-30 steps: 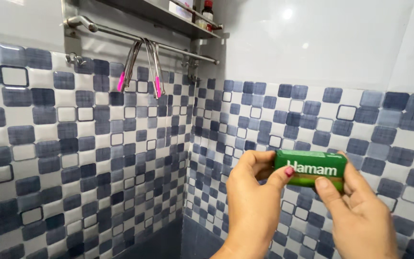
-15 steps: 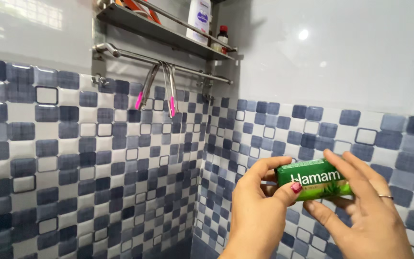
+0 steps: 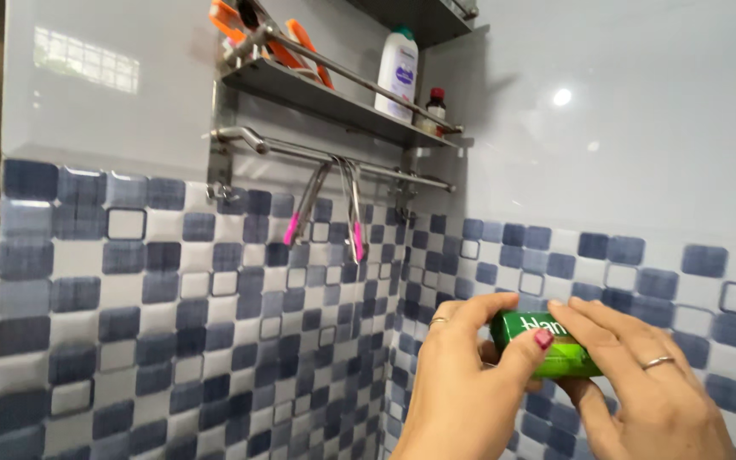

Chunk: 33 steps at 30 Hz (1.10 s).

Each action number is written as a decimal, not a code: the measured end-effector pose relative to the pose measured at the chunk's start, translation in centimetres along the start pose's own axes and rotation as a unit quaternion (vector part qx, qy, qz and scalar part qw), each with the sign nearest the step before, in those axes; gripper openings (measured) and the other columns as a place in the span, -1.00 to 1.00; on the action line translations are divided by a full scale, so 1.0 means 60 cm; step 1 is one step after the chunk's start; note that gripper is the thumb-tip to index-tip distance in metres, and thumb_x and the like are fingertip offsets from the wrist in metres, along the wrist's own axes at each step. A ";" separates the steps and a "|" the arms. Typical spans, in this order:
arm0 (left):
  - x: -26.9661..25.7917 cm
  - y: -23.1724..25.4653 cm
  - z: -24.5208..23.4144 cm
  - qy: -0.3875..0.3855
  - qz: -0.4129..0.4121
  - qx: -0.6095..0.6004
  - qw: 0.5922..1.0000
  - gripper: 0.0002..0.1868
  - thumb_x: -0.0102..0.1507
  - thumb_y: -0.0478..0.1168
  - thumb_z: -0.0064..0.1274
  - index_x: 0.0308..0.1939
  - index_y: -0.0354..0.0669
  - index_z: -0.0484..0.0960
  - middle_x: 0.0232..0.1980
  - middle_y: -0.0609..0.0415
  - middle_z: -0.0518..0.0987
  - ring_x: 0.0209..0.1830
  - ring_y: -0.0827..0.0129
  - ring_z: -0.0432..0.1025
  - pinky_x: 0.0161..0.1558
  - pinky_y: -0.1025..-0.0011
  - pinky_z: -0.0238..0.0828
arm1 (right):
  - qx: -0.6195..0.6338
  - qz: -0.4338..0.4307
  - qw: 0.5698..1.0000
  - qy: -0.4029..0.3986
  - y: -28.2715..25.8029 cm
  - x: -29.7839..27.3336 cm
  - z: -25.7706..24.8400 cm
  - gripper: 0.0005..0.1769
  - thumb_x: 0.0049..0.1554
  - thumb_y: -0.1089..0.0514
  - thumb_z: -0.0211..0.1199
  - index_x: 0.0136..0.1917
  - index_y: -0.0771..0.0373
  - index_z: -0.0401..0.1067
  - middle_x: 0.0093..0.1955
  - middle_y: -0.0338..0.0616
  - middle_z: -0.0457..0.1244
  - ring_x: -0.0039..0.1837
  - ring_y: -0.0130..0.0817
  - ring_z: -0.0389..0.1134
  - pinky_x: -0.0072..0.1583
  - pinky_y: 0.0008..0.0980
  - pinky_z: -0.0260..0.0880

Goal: The person picks up a shampoo bottle, a soap bar, and a tube of toothpaste by hand from a stool and places them onto a metal wall rack, and moves small packets on the stool.

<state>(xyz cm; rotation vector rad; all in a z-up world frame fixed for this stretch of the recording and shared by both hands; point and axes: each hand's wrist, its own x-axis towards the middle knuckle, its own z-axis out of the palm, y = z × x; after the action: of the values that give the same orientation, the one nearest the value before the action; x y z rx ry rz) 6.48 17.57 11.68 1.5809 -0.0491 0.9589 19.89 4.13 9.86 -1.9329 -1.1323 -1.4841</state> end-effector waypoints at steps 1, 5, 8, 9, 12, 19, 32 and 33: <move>0.006 0.001 -0.010 -0.004 0.053 0.034 0.998 -0.50 0.23 -0.14 0.18 0.23 -0.23 0.57 0.20 0.00 0.44 -0.08 0.33 0.59 -0.13 0.42 0.63 | 0.012 -0.011 1.000 0.022 -0.007 0.007 0.007 -0.18 -0.18 0.21 0.43 0.38 -0.10 0.44 0.34 -0.24 0.33 0.33 -0.23 0.39 0.29 -0.20 0.42; 0.018 0.004 -0.055 -0.035 0.162 0.137 0.977 -0.43 0.19 -0.13 0.25 0.26 -0.22 0.54 0.29 -0.07 0.31 0.09 0.21 0.49 0.01 0.32 0.56 | 0.035 -0.022 0.998 0.058 -0.037 0.029 0.036 -0.22 -0.19 0.26 0.42 0.34 0.01 0.46 0.22 -0.18 0.39 0.26 -0.22 0.43 0.21 -0.25 0.45; 0.034 0.009 -0.088 -0.051 0.211 0.175 0.960 -0.48 0.15 -0.20 0.23 0.19 -0.21 0.56 0.24 -0.09 0.38 0.10 0.11 0.49 0.03 0.26 0.51 | 0.042 -0.008 0.998 0.056 -0.058 0.044 0.059 -0.26 -0.17 0.25 0.44 0.32 0.06 0.46 0.14 -0.16 0.42 0.21 -0.23 0.46 0.17 -0.26 0.47; 0.040 0.011 -0.099 -0.052 0.233 0.185 0.953 -0.52 0.14 -0.23 0.20 0.14 -0.22 0.58 0.19 -0.10 0.44 0.09 0.07 0.50 0.03 0.24 0.49 | 0.047 -0.003 0.997 0.056 -0.067 0.050 0.066 -0.28 -0.16 0.24 0.45 0.31 0.07 0.47 0.12 -0.16 0.42 0.19 -0.24 0.47 0.16 -0.27 0.48; 0.057 0.020 -0.132 -0.038 0.265 0.284 0.921 -0.59 0.10 -0.26 0.29 0.03 -0.19 0.62 0.11 -0.14 0.47 0.05 -0.03 0.46 0.02 0.15 0.42 | 0.056 0.032 0.998 0.015 -0.091 0.071 0.085 -0.27 -0.17 0.19 0.50 0.31 0.00 0.51 0.08 -0.19 0.44 0.13 -0.31 0.50 0.13 -0.29 0.50; 0.102 0.040 -0.181 -0.029 0.428 0.429 0.795 -0.72 0.05 -0.37 0.23 -0.17 -0.29 0.57 -0.11 -0.12 0.53 -0.03 -0.02 0.40 -0.02 0.10 0.32 | 0.050 -0.034 0.996 0.068 -0.126 0.120 0.105 -0.32 -0.14 0.18 0.47 0.29 0.12 0.47 0.06 -0.13 0.44 0.14 -0.23 0.48 0.10 -0.28 0.48; 0.129 0.060 -0.222 0.005 0.454 0.347 0.821 -0.62 0.17 -0.46 0.07 0.09 -0.34 0.55 -0.04 -0.17 0.56 0.00 -0.06 0.48 0.01 0.15 0.43 | 0.122 0.034 0.990 0.061 -0.154 0.180 0.102 -0.44 0.01 0.13 0.41 0.30 0.07 0.45 0.15 -0.12 0.40 0.10 -0.24 0.49 0.07 -0.29 0.50; 0.131 0.058 -0.223 0.011 0.447 0.357 0.820 -0.61 0.18 -0.47 0.06 0.11 -0.33 0.55 -0.03 -0.16 0.57 0.02 -0.05 0.49 0.03 0.16 0.44 | 0.120 0.030 0.990 0.061 -0.153 0.182 0.105 -0.45 0.02 0.13 0.40 0.30 0.06 0.45 0.16 -0.12 0.40 0.11 -0.22 0.49 0.06 -0.28 0.49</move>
<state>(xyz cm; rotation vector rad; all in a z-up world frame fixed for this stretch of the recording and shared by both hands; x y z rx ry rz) 2.58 31.51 18.22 2.2955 -0.5067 1.8807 16.88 17.67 16.97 -1.6762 -1.1304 -1.3472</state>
